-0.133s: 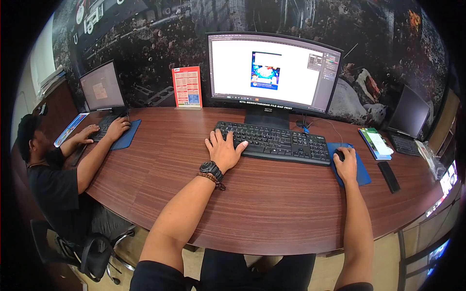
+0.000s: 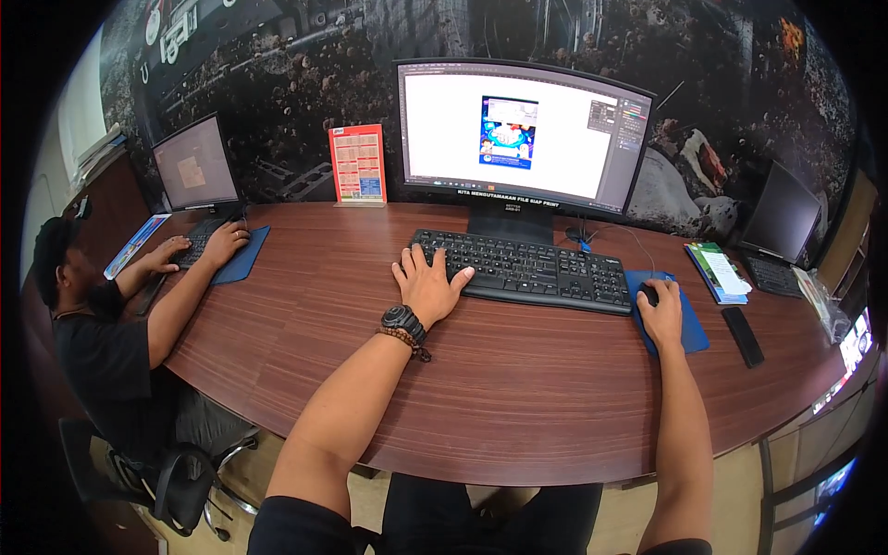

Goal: Browsing and viewing graphic design files and folders on a workstation computer.

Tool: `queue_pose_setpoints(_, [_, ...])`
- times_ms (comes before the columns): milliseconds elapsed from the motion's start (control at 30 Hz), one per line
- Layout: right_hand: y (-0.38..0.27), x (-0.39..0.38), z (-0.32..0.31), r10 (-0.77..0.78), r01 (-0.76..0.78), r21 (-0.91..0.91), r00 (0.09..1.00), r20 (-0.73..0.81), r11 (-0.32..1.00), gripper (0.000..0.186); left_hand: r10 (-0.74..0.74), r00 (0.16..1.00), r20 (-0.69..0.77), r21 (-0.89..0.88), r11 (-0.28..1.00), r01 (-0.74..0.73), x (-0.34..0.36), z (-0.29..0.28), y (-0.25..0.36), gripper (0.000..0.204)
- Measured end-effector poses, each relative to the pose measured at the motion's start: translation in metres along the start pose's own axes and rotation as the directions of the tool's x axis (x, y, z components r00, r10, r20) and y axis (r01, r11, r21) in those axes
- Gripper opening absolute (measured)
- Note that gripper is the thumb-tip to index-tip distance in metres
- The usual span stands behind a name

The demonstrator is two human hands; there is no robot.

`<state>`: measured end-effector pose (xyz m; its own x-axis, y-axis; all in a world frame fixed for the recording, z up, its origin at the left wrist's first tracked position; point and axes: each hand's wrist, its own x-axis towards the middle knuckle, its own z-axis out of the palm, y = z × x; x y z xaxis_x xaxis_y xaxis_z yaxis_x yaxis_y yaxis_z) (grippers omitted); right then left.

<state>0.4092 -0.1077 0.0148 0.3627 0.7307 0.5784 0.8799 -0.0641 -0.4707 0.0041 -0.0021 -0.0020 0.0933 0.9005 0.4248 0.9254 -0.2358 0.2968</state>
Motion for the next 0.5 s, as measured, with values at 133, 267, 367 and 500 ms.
queue_pose_setpoints(133, [0.0025,-0.0008,0.0006,0.006,-0.006,-0.007,1.000,-0.001,1.000,0.033,0.006,1.000,-0.013,0.002,1.000,-0.006,-0.0006,0.0019,0.0002,0.081])
queue_pose_setpoints(267, [0.0015,-0.0012,0.0038,0.007,-0.007,0.018,1.000,0.000,1.000,0.033,0.003,1.000,-0.023,0.012,1.000,-0.002,0.0012,0.0007,-0.0024,0.080])
queue_pose_setpoints(367, [0.0010,-0.0017,0.0027,-0.025,0.025,0.034,1.000,-0.005,0.999,0.032,-0.009,1.000,0.027,-0.019,1.000,0.010,0.0023,-0.0026,-0.0017,0.081])
queue_pose_setpoints(500, [-0.0011,-0.0054,0.0006,-0.056,0.055,0.054,0.998,0.019,0.997,0.030,0.001,1.000,0.014,-0.022,1.000,0.000,-0.0020,0.0003,-0.0025,0.081])
